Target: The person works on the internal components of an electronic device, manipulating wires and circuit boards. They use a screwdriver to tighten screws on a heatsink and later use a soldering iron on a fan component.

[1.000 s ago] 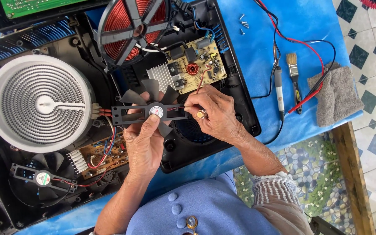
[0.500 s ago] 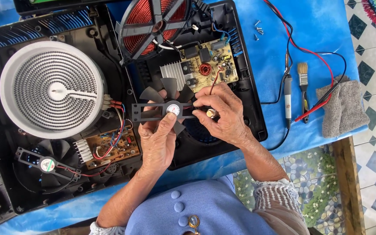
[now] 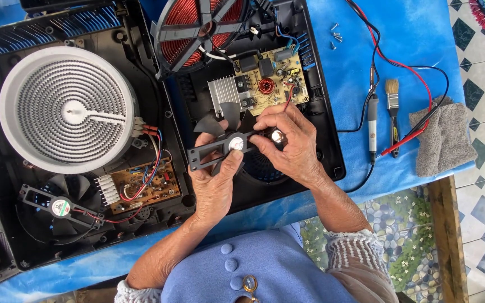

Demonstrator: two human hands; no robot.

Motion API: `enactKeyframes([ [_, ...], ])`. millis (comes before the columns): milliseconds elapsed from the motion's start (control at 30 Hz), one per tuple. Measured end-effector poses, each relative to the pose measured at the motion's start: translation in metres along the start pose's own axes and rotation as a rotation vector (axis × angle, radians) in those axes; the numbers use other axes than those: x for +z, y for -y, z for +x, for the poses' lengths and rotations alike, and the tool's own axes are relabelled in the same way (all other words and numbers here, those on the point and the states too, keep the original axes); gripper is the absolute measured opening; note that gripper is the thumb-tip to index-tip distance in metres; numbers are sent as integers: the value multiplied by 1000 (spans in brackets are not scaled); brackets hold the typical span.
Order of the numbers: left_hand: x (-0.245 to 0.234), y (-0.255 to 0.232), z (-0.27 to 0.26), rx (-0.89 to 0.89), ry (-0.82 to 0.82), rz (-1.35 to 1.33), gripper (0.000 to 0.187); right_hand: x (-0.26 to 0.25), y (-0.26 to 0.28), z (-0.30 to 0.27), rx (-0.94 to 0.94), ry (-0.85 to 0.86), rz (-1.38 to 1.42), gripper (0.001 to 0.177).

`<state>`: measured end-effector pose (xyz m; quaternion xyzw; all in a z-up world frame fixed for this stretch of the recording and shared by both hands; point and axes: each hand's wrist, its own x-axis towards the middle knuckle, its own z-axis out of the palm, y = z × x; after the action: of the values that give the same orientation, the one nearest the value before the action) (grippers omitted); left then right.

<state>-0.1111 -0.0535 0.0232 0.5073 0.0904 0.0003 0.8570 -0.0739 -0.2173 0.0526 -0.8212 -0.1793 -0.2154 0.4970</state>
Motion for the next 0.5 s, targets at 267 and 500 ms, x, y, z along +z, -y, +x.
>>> enactKeyframes([
  [267, 6, -13, 4, 77, 17, -74, 47, 0, -8, -5, 77, 13, 66, 8],
  [500, -4, -18, 10, -23, 18, -211, 31, -20, 4, -2, 186, 152, 43, 32],
])
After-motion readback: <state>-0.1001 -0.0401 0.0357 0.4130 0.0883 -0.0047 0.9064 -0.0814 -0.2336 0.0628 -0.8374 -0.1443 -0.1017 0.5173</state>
